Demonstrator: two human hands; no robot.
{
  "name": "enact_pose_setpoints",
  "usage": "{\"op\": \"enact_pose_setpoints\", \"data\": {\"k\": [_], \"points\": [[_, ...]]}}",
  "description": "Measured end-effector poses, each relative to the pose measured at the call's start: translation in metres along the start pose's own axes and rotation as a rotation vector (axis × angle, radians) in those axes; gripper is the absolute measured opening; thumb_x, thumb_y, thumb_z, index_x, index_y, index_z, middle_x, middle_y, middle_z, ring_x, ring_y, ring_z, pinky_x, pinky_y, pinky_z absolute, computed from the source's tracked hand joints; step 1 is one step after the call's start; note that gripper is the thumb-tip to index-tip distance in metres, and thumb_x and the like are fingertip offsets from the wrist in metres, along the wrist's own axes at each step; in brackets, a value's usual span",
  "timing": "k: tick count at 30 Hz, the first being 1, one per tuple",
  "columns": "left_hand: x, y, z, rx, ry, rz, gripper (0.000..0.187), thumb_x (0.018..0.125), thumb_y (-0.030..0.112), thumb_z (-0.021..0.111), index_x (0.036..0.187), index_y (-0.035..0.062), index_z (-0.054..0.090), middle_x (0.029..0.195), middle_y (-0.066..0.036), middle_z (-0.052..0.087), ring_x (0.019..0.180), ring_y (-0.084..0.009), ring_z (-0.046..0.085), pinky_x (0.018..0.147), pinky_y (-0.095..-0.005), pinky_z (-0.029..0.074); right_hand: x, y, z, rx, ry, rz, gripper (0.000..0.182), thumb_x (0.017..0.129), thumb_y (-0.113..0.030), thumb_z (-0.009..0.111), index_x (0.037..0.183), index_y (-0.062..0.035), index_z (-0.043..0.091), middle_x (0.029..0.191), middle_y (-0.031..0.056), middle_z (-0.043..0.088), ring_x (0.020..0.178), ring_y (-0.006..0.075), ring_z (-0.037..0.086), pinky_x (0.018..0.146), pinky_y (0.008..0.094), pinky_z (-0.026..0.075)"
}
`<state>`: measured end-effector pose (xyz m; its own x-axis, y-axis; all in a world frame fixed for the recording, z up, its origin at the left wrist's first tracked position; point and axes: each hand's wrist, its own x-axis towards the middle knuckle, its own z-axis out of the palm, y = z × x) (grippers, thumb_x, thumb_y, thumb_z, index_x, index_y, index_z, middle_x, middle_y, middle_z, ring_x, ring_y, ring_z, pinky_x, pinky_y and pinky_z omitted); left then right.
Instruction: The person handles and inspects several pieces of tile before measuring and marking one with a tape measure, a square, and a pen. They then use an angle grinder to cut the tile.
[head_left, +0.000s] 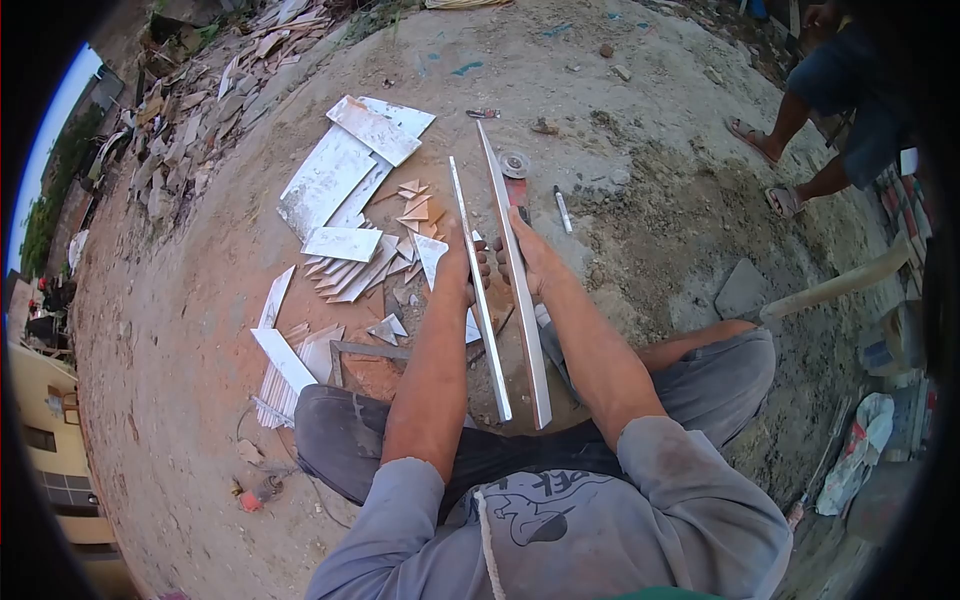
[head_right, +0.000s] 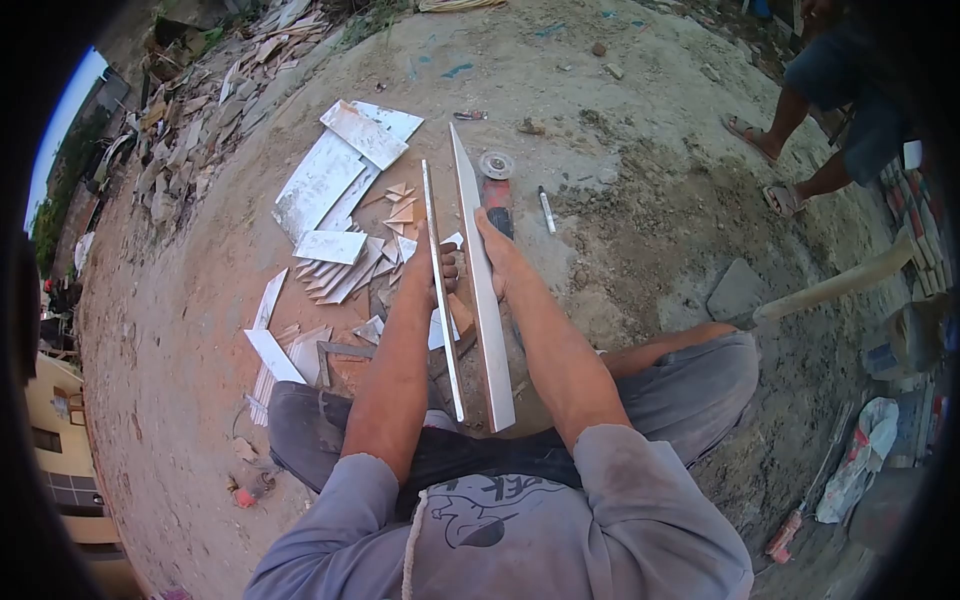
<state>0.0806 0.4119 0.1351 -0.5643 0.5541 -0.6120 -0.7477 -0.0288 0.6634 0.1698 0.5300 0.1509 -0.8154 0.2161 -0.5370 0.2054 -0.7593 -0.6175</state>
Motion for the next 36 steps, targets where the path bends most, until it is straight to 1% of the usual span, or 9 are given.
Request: {"op": "enact_pose_setpoints", "data": {"k": [8,13,15,22,27,29,30,33,36], "points": [[0.006,-0.004,-0.008,-0.141,-0.116,-0.068,0.082,0.081,0.080,0.049,0.103,0.0007,0.053,0.055,0.005,0.033,0.038,-0.0069,0.032,0.034,-0.0215,0.025,0.019,0.011,-0.016,0.072,-0.186,0.045,0.063,0.092,-0.049,0.062,0.106,0.0119,0.057,0.090,0.0229,0.068,0.075,0.0313,0.070,0.066,0.0466,0.060],[0.010,0.004,-0.022,-0.258,-0.379,-0.139,0.087,0.079,0.083,0.050,0.109,0.0003,0.051,0.056,0.005,0.034,0.039,-0.0067,0.031,0.035,-0.0212,0.026,-0.003,-0.016,-0.016,-0.009,-0.325,-0.066,0.047,0.089,-0.031,0.068,0.108,0.0108,0.059,0.097,0.0235,0.068,0.080,0.0344,0.070,0.068,0.0462,0.059],[0.016,0.005,-0.033,-0.202,-0.238,-0.136,0.084,0.077,0.085,0.047,0.098,0.0043,0.053,0.056,0.004,0.037,0.039,-0.0104,0.033,0.036,-0.0251,0.028,0.002,-0.020,-0.014,-0.711,0.106,-0.301,0.043,0.090,-0.028,0.067,0.114,0.0069,0.061,0.104,0.0200,0.069,0.080,0.0287,0.070,0.067,0.0385,0.056],[-0.003,-0.011,-0.035,0.010,0.092,0.000,0.086,0.080,0.083,0.045,0.108,0.0027,0.051,0.059,0.005,0.034,0.043,-0.0072,0.031,0.039,-0.0232,0.026,0.001,-0.008,-0.002,-1.294,0.449,-0.483,0.041,0.082,-0.030,0.063,0.106,0.0026,0.064,0.102,0.0251,0.068,0.100,0.0408,0.064,0.089,0.0465,0.049],[-0.005,-0.010,-0.034,0.058,0.092,0.016,0.084,0.083,0.080,0.047,0.109,0.0009,0.053,0.061,0.004,0.039,0.044,-0.0078,0.036,0.039,-0.0228,0.029,0.002,-0.007,-0.006,-1.296,0.464,-0.477,0.041,0.082,-0.031,0.060,0.105,0.0031,0.064,0.103,0.0272,0.067,0.099,0.0430,0.063,0.089,0.0472,0.049],[0.000,-0.012,-0.033,0.208,0.196,0.086,0.082,0.085,0.077,0.049,0.111,-0.0008,0.058,0.073,-0.003,0.052,0.059,-0.0169,0.052,0.051,-0.0314,0.046,0.016,-0.003,-0.021,-1.293,0.443,-0.501,0.042,0.082,-0.030,0.061,0.106,0.0043,0.063,0.102,0.0263,0.067,0.097,0.0401,0.065,0.088,0.0450,0.050],[-0.005,-0.013,-0.023,0.216,0.276,0.137,0.083,0.087,0.072,0.051,0.120,-0.0035,0.060,0.100,-0.015,0.062,0.089,-0.0270,0.061,0.078,-0.0404,0.052,0.023,-0.001,-0.031,-1.216,0.377,-0.525,0.046,0.084,-0.034,0.062,0.109,0.0045,0.062,0.102,0.0258,0.068,0.095,0.0381,0.067,0.085,0.0457,0.051],[-0.016,-0.009,-0.013,0.292,0.289,0.152,0.085,0.089,0.069,0.051,0.131,-0.0042,0.055,0.125,-0.021,0.057,0.112,-0.0299,0.056,0.095,-0.0424,0.045,0.007,-0.004,-0.039,-0.812,0.221,-0.442,0.054,0.088,-0.043,0.063,0.112,0.0052,0.061,0.100,0.0215,0.068,0.087,0.0324,0.068,0.078,0.0449,0.053],[-0.015,-0.009,-0.011,0.257,0.285,0.165,0.070,0.089,0.067,0.054,0.114,0.0013,0.059,0.104,-0.012,0.056,0.091,-0.0235,0.056,0.077,-0.0381,0.047,-0.007,0.001,-0.040,-0.424,0.150,-0.269,0.061,0.093,-0.051,0.058,0.115,0.0054,0.061,0.098,0.0154,0.067,0.080,0.0260,0.066,0.071,0.0419,0.054]]}}
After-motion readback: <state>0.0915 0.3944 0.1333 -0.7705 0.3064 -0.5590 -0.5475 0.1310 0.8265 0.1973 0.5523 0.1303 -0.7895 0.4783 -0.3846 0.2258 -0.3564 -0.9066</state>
